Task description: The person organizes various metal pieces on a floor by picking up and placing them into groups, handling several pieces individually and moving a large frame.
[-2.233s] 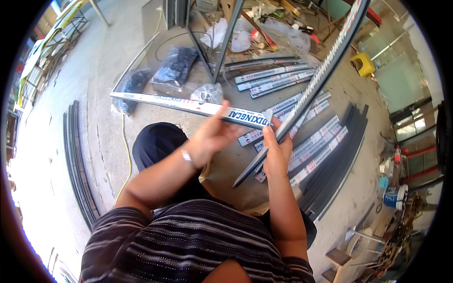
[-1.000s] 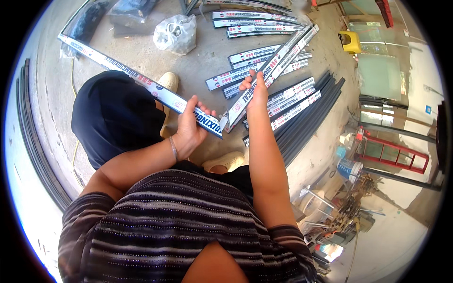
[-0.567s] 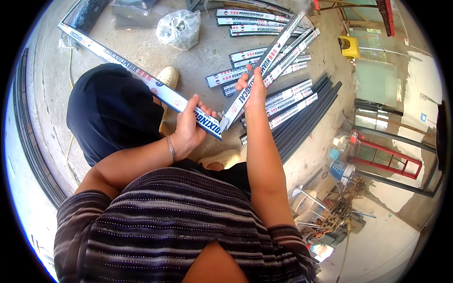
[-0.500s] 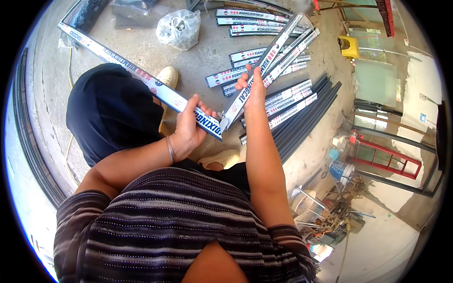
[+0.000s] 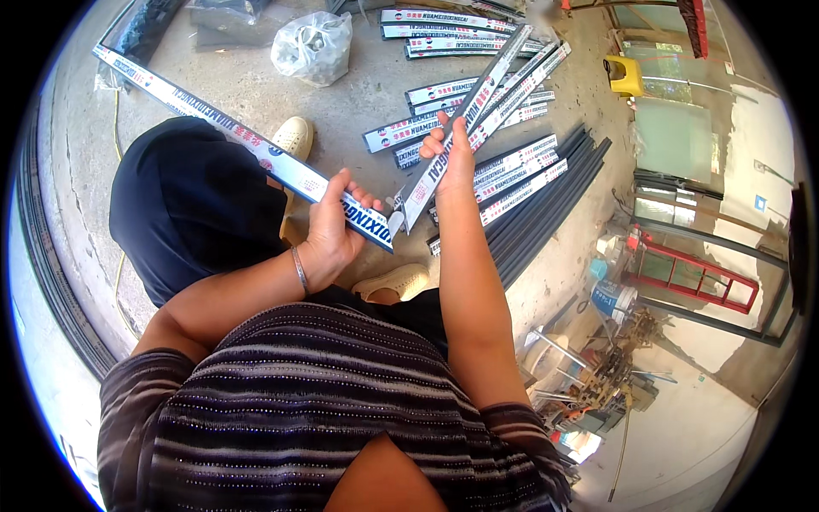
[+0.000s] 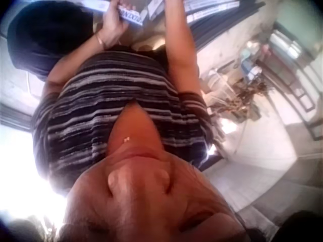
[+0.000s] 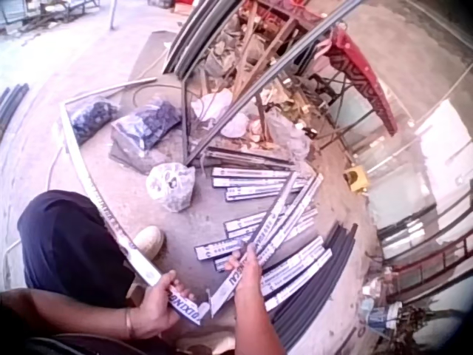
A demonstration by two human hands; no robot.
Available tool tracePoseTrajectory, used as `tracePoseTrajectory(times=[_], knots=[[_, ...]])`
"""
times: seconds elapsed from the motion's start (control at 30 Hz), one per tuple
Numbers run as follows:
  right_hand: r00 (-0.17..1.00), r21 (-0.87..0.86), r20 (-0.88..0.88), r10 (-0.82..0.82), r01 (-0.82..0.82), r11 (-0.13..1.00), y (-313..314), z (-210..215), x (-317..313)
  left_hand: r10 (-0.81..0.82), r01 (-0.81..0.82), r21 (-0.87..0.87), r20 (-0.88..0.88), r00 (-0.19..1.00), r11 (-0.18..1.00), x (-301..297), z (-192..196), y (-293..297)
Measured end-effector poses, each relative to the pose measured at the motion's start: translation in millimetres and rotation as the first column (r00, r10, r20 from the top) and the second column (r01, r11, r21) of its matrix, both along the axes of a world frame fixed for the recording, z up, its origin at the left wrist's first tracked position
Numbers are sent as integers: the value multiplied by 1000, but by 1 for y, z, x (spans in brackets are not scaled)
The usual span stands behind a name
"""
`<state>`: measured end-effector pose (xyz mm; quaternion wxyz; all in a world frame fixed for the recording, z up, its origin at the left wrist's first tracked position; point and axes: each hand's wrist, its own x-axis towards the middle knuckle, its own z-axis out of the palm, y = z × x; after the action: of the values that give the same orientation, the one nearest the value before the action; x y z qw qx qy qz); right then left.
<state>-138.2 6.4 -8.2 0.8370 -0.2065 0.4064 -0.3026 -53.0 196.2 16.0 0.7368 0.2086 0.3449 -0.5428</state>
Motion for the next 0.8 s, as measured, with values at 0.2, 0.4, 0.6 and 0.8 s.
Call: tracePoseTrajectory(times=[0.2,0.4,0.6,0.8], knots=[[998,-90,-65,20,-26,996,5,10,4,-28,28,25,33,999,999,-1,2,0],[1000,-103,-28,-5,2,995,9,15,4,-21,18,47,67,998,999,-3,-1,-1],[994,-112,-97,58,-69,991,12,15,11,-54,45,131,71,996,990,-4,2,-3],[992,-148,-96,77,-90,985,11,18,14,-59,49,151,65,996,987,-5,-2,-3]])
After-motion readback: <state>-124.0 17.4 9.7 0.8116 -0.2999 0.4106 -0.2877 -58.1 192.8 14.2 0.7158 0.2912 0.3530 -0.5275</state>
